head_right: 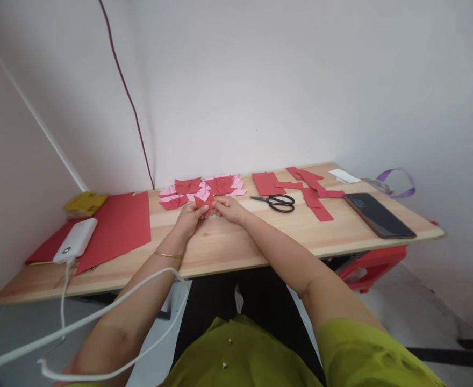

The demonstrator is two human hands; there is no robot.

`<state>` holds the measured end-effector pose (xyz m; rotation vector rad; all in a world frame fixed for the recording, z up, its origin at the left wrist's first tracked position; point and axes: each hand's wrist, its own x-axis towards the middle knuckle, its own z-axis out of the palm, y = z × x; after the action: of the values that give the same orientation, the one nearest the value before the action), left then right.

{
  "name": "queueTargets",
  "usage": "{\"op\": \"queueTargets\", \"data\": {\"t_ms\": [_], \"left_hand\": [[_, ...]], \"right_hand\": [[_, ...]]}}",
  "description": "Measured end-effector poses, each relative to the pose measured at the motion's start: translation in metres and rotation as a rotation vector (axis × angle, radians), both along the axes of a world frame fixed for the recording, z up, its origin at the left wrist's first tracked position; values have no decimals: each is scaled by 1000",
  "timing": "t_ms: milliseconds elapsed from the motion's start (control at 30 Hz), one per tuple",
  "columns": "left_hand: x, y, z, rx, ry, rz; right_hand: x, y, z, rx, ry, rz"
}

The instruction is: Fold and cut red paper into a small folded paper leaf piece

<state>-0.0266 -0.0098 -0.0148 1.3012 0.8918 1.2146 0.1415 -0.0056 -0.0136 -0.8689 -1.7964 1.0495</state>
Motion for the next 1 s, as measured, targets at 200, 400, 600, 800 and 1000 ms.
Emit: {"op": "queueTargets", "data": {"t_ms": [200, 400, 600, 800, 1000], "left_hand": [[0, 3, -5, -10, -53, 24], [1, 0, 0, 30, -39, 29], [0, 1, -2, 0, -25, 30], [-3, 5, -7, 13, -46, -14], [-3, 6, -7, -18, -92, 1]], "right_hand": [[-2, -1, 0, 126, -25, 41], [-3, 0, -5, 163, -83, -10], [-3, -4, -2, 113, -52, 70], [-4, -5, -1, 95, -14, 128], [-3, -2, -4, 114, -30, 126]]}}
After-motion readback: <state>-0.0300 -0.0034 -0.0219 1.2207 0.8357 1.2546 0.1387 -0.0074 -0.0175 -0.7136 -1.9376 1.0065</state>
